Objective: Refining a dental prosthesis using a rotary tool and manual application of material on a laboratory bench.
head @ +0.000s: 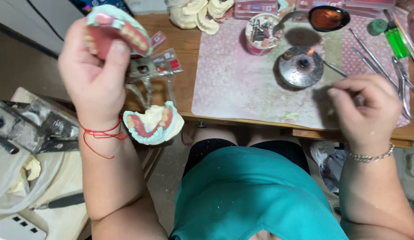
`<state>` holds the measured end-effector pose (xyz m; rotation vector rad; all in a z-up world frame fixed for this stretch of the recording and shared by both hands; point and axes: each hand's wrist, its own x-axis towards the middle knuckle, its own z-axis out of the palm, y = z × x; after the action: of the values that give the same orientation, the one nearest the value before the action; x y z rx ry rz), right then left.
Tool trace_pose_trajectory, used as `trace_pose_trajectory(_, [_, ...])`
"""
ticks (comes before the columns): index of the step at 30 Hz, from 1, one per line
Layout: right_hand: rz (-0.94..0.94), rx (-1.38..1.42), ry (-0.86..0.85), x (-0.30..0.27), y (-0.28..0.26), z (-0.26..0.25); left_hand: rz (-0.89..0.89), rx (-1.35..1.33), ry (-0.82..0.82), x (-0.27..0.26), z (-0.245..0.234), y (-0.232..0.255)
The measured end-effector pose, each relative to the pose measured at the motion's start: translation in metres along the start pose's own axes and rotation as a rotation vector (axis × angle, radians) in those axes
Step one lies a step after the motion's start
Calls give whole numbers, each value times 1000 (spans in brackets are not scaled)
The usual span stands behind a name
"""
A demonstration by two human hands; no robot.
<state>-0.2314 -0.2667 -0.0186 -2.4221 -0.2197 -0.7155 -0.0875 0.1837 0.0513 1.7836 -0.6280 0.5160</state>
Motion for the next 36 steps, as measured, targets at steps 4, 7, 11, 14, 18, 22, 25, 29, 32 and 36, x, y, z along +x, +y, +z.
trace_pose_trajectory(4, [-76,-39,-205,10,-73,35,-23,25,122,-23,-22,-3])
trace_pose_trajectory(7, [-175,-198,-459,4,-97,74,8,111,162,-36,-32,6])
trace_pose_trajectory(11, [-262,-326,-571,11,-129,119,-25,-7,176,-51,-49,18])
trace_pose_trajectory(14, [-517,169,-864,17,-165,141,-33,150,204,-60,-68,24])
trace_pose_trajectory(18, [-692,310,-682,25,-188,154,-15,50,175,-60,-75,48])
trace_pose_trajectory(22, [-607,261,-522,70,-147,153,-46,257,234,-81,-94,37])
trace_pose_trajectory(25, [-398,-52,-417,112,-122,162,-56,225,251,-83,-90,27])
trace_pose_trajectory(29, [-376,-143,-327,131,-95,191,1,171,224,-75,-74,23])
trace_pose_trajectory(32, [-410,-188,-317,132,-87,199,-59,159,229,-69,-62,23])
trace_pose_trajectory(36, [-531,-249,-310,133,-89,201,-152,173,209,-61,-50,20])
